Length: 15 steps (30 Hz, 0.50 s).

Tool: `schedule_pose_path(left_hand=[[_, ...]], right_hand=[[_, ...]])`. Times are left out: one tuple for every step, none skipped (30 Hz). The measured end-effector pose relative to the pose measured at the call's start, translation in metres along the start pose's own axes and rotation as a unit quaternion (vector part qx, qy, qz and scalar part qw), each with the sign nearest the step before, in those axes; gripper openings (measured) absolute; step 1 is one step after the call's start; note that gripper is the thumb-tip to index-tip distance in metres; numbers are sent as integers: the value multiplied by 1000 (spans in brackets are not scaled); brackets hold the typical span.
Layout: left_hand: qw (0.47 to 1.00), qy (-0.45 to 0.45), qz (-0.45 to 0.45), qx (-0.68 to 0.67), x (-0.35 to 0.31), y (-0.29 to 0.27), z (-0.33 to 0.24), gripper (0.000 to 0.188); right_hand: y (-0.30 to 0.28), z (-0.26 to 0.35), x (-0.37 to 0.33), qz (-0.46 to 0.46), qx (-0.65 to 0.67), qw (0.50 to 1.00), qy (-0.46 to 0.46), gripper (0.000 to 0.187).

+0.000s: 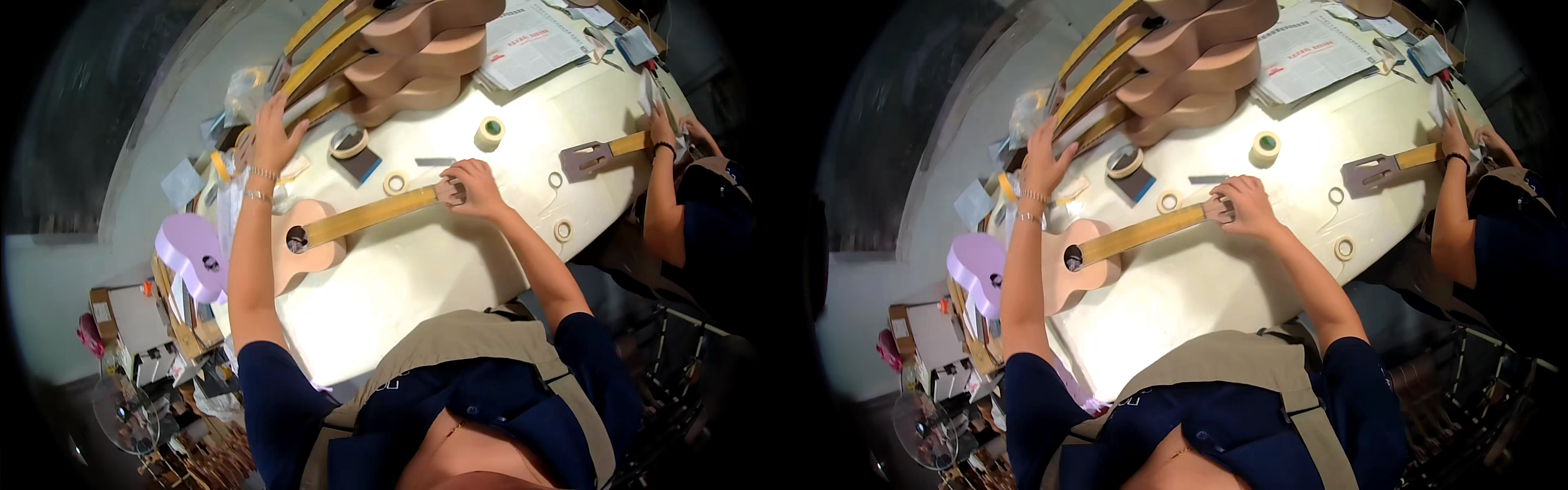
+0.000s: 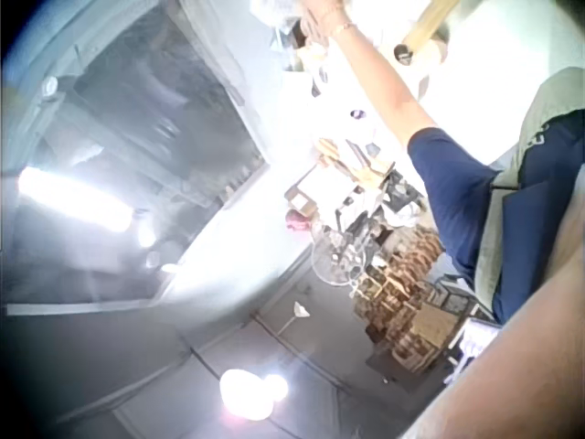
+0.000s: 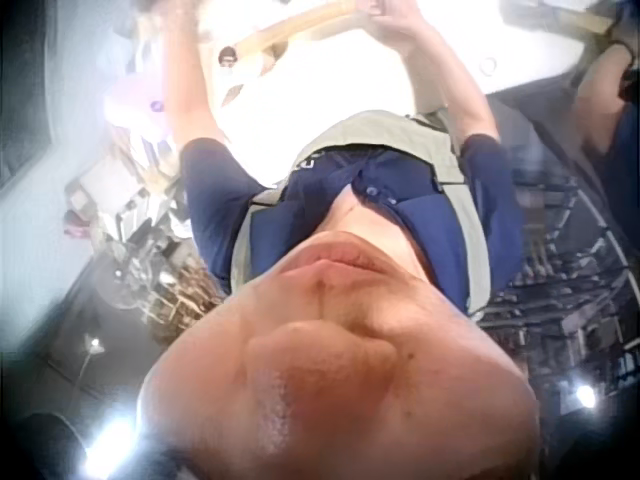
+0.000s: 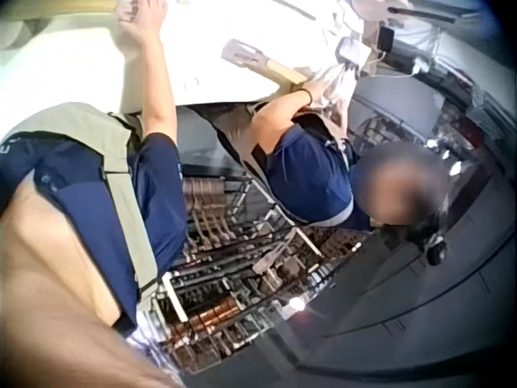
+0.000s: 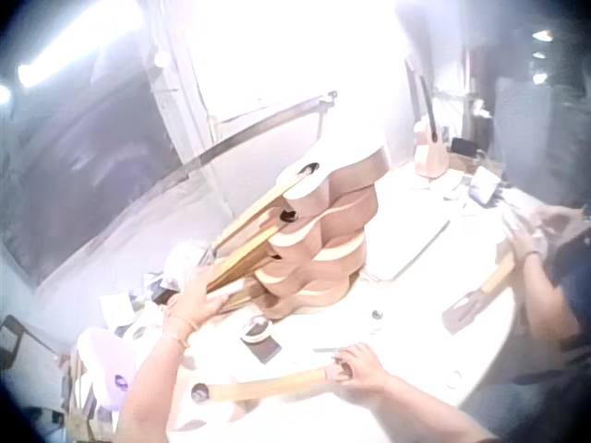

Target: The person applies masking tape to the edges of wooden ukulele bodies and necks. They repeatedly pick up the instrument, apply tape to the soundhole and fretboard edges, and place it back on the table. The process is repeated for multiple ukuleles in a workshop setting.

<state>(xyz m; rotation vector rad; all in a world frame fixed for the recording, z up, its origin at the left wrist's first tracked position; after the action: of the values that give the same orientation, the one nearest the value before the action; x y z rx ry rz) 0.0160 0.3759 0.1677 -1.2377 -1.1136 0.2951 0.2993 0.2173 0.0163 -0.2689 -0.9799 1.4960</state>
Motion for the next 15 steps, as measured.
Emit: schedule_pose_path(left_hand=[[1000,-19,13,8,31,8,9,58],[999,-41,22,15,56,15,20,61],[999,-12,-5,32,86,21,23,61],[998,19,-29,51,112,23,30,62],[995,50,-53,68,137,26,35,62],[1000,18,-9,12,161,42,48,61],[998,-16,43,-50,177,65,57,60],[988,-48,96,-108,192,84,66,59],[977,-60,145,-145,206,102,74,55],[961,-72,198,-178,217,112,85,51],[948,-109,261,-143,226,124,86,42],[929,-152,232,-243,220,126,87,38],[907,-205,267,-253,216,126,83,40],[836,-256,300,-381,208,121,80,44],[831,-296,270,-385,203,108,88,50]], right_hand=[[4,-6,9,3,9,1000,-3,57],[12,-7,13,42,-2,999,-3,63],[9,-6,9,50,0,999,-8,69],[1,0,5,37,-1,999,-6,69],[-10,9,-1,25,-1,1000,-1,69],[-19,13,-12,1,9,1000,10,65],[-28,19,-31,-20,19,999,30,62],[-36,20,-44,-42,30,997,49,58],[-44,21,-58,-55,38,996,61,53],[-49,23,-73,-68,50,994,76,48],[-57,24,-96,-79,53,990,106,43],[-67,26,-114,-95,39,986,128,33],[-76,23,-134,-125,15,981,145,29],[-92,23,-149,-162,-28,974,156,22],[-103,13,-165,-193,-34,962,193,15]])
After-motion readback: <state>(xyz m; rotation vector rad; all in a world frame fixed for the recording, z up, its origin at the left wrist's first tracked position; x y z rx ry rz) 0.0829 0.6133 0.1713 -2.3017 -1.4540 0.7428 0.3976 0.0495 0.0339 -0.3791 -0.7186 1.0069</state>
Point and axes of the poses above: each hand's wrist, its own x-axis towards the middle knuckle, its own y-axis out of the palm, z = x × y, the point moved 9 cm from there along x, towards the middle knuckle, and after that the axes turned 2 degrees about y, right-handed, at the moved point
